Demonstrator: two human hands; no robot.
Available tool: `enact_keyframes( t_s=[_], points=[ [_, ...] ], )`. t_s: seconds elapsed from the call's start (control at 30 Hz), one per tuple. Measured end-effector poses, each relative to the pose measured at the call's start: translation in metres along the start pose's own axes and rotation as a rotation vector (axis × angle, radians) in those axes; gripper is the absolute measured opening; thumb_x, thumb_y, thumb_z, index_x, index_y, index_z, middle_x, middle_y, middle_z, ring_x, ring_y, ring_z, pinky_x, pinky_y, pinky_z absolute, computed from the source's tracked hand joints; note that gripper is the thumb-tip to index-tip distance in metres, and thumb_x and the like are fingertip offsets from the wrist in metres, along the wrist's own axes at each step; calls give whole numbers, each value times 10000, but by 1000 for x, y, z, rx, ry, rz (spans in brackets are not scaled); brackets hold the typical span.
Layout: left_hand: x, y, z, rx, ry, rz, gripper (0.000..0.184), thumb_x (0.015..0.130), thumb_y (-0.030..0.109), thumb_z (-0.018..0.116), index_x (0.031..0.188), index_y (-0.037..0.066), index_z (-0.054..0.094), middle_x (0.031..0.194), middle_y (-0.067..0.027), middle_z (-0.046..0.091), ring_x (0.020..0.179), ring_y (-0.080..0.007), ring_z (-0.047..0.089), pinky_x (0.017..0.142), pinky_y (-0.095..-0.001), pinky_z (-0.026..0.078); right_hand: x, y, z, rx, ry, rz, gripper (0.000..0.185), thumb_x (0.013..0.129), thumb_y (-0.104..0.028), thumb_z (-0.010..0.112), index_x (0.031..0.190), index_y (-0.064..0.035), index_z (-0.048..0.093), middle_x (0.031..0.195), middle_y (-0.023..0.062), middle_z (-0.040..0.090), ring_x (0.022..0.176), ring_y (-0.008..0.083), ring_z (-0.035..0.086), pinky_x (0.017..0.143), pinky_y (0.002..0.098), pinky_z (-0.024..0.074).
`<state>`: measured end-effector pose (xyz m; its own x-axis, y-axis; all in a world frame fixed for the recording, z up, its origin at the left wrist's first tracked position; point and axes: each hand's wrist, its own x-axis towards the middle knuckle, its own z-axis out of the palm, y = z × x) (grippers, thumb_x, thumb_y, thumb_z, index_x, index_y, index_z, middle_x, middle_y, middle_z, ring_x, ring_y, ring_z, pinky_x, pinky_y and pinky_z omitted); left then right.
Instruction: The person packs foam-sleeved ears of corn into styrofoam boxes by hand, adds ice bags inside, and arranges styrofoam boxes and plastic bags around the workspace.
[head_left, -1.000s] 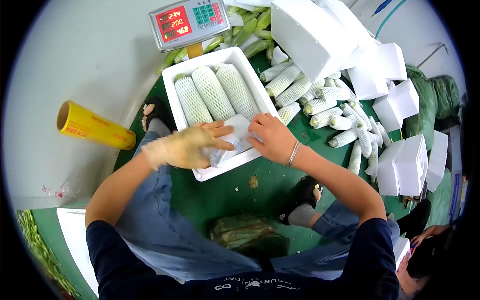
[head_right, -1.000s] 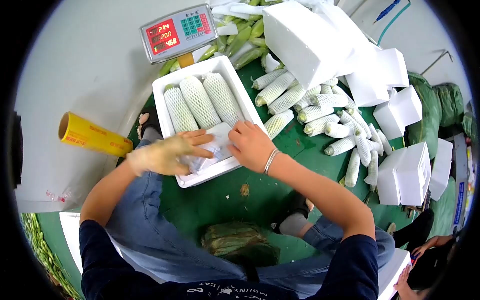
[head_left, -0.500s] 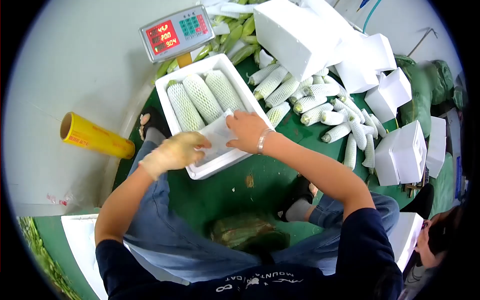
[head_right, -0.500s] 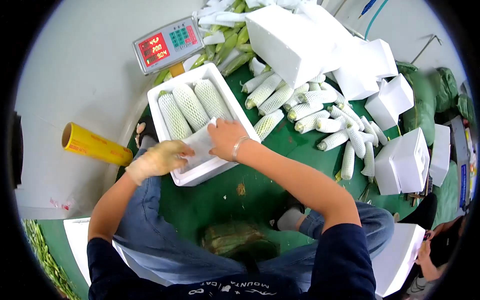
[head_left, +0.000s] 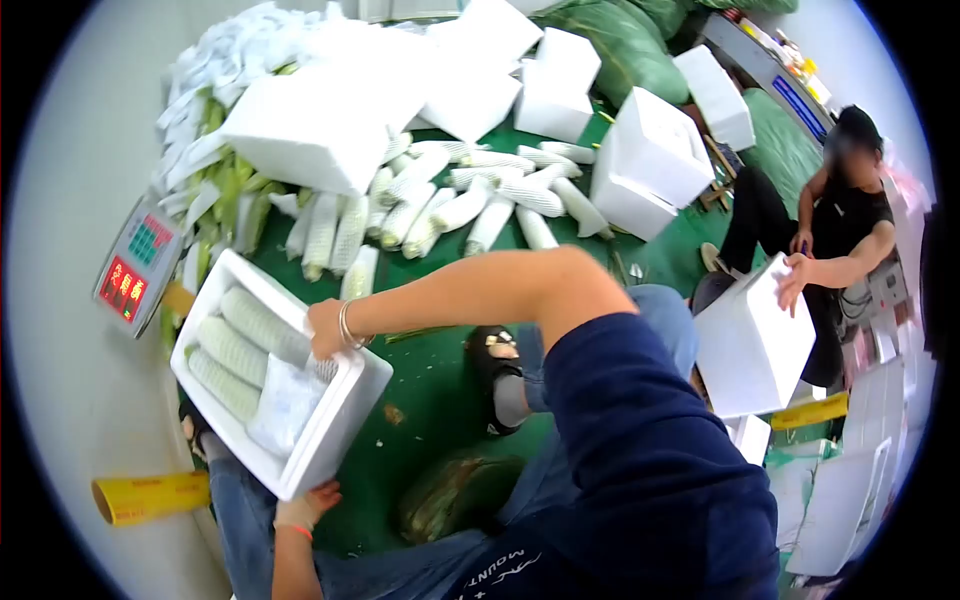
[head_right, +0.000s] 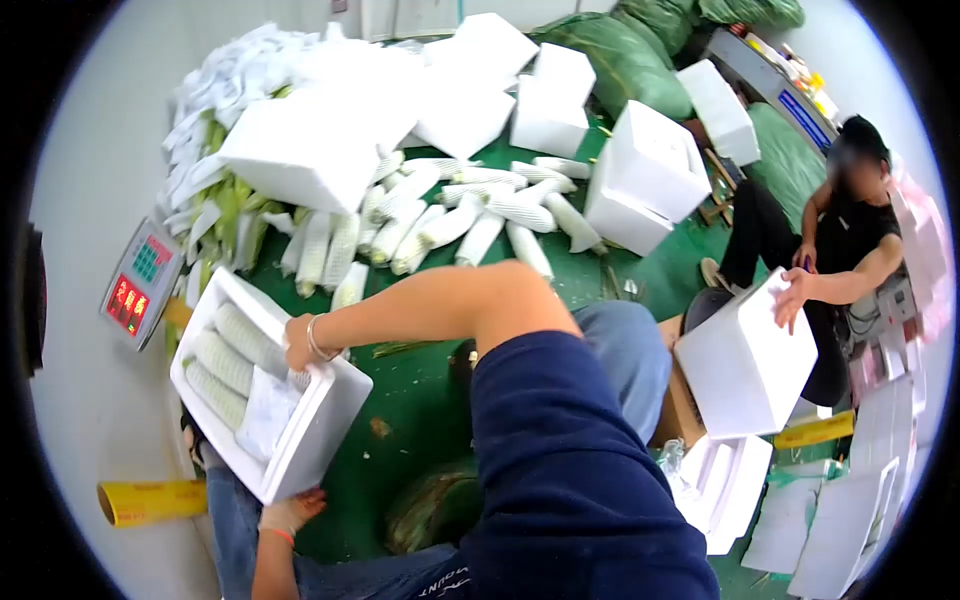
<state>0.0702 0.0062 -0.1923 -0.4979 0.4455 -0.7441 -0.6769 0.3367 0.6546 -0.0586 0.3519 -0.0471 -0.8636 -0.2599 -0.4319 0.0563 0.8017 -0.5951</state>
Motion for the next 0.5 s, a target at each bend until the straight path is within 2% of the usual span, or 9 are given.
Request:
enact_keyframes(
  t_s=[0.03,0.07,0.1,0.13,0.27,0.3,0.33,0.37,0.5],
  points=[
    [-11,15,39,929,-37,216,519,849,485,565,1192,97,596,1184,-152,586,1130,-310,515,954,-460,393,-32,-11,-18,24,-14,87,386,591,-252,697,817,61,682,897,219,685,851,338,680,683,392,538],
    [-23,31,78,1403,34,449,539,820,492,615,1223,134,597,1286,-106,556,1245,-290,449,1073,-431,327,-61,-12,-36,-14,-40,99,378,596,-242,702,841,46,691,875,215,687,822,342,681,672,403,539],
    [-55,86,136,1290,-12,313,543,829,478,613,1258,148,573,1354,-105,499,1277,-297,404,1092,-437,298,-99,-13,-56,-16,-57,177,349,618,-221,695,853,37,693,838,200,687,774,318,684,644,398,540],
    [-50,71,163,1580,145,804,535,886,433,549,1321,123,507,1377,-86,472,1282,-295,398,1093,-430,303,-135,-5,-74,54,-79,192,296,644,-194,679,836,32,690,804,181,684,727,287,682,611,390,536],
    [-30,110,264,775,-53,686,506,898,339,542,1332,86,487,1373,-96,477,1274,-284,415,1086,-411,317,-264,71,-110,129,19,368,363,670,-231,648,904,46,646,808,214,674,733,311,676,661,406,528],
    [-19,129,287,698,-87,732,499,900,315,541,1335,76,482,1372,-99,479,1271,-281,419,1085,-406,321,-294,93,-112,112,153,404,407,671,-243,647,958,45,630,846,225,674,773,318,675,693,407,528],
    [-7,151,309,660,-116,802,493,903,292,539,1338,67,477,1370,-102,480,1269,-278,423,1083,-401,324,-318,132,-104,92,408,317,341,682,-236,636,796,85,648,802,239,673,742,333,680,645,393,546],
    [4,178,334,636,-150,893,487,906,268,537,1341,58,472,1369,-104,482,1267,-275,428,1081,-396,328,-349,144,-117,184,476,345,408,658,-253,657,874,93,642,826,241,671,753,321,677,659,370,537],
    [57,295,440,656,-216,1317,468,918,174,531,1353,20,452,1365,-115,487,1258,-264,445,1074,-377,342,-423,238,-164,696,945,312,342,665,-103,661,962,65,651,828,120,667,693,188,623,639,310,509]
  ],
)
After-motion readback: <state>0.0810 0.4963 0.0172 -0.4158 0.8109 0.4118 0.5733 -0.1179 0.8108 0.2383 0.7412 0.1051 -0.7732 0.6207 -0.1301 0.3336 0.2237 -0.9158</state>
